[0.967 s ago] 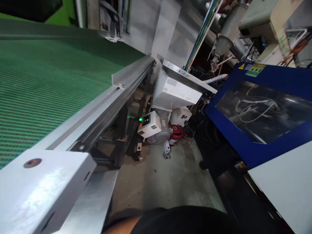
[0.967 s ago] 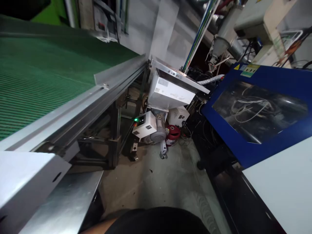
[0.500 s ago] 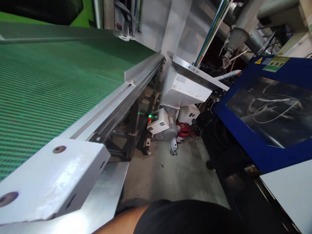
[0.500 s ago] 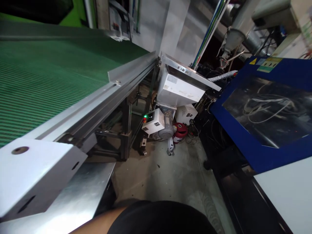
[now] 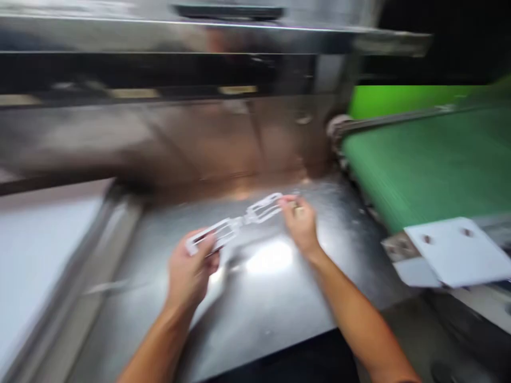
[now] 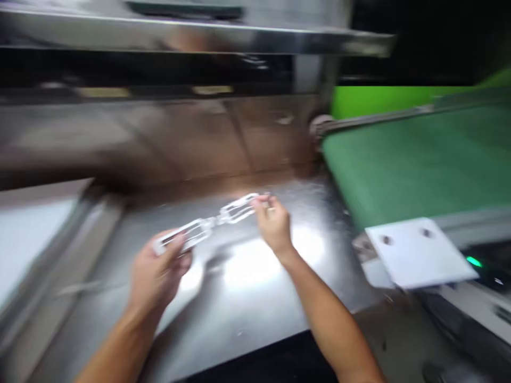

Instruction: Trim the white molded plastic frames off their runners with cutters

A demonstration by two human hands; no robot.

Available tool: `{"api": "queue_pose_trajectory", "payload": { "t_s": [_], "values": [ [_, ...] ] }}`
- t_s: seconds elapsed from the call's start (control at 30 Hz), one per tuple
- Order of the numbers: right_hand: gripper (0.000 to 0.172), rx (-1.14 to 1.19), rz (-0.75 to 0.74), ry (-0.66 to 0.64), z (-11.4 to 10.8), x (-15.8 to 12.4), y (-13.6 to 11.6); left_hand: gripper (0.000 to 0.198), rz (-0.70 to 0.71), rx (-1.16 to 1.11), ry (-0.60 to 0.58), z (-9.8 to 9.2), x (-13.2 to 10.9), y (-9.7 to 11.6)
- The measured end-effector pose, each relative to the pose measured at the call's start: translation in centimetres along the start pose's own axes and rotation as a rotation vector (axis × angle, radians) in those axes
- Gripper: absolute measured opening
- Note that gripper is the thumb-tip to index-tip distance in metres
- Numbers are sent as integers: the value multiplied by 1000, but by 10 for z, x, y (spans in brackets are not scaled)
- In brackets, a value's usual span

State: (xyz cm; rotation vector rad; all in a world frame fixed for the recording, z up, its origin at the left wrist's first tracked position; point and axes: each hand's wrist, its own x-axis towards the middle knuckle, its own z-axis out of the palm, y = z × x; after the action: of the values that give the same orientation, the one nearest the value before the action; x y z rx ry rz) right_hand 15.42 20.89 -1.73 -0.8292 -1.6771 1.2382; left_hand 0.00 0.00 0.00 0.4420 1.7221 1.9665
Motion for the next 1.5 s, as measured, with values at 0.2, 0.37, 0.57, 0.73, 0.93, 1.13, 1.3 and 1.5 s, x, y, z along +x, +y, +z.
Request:
{"api": "queue_pose_trajectory", "payload": {
  "t_s": [0.2,0.37,0.57,0.73,0.93,1.13,1.3,1.5],
  "values": [
    [59,235,-17,-90,21,6,-10,68,47,-114,28,-26,17,-18],
    [60,322,69,-261,3,13,-25,60,10,-208,-33,-28,11,-7],
    [35,531,209,-390,-6,-9,-24,48,-6,-210,-21,-35,9,0],
    [26,543,225,-395,-13,-18,-27,43,11,-210,-14,-35,9,2],
    [20,569,276,-454,-14,-18,-27,40,-18,-216,13,-36,9,3],
    [17,647,389,-526,-16,-21,-27,38,-71,-233,8,-36,9,3],
    [15,705,449,-565,-15,-21,-29,38,-121,-242,14,-33,11,5],
    [17,677,462,-531,-15,-20,-28,37,-111,-245,18,-32,11,5]
  ]
}}
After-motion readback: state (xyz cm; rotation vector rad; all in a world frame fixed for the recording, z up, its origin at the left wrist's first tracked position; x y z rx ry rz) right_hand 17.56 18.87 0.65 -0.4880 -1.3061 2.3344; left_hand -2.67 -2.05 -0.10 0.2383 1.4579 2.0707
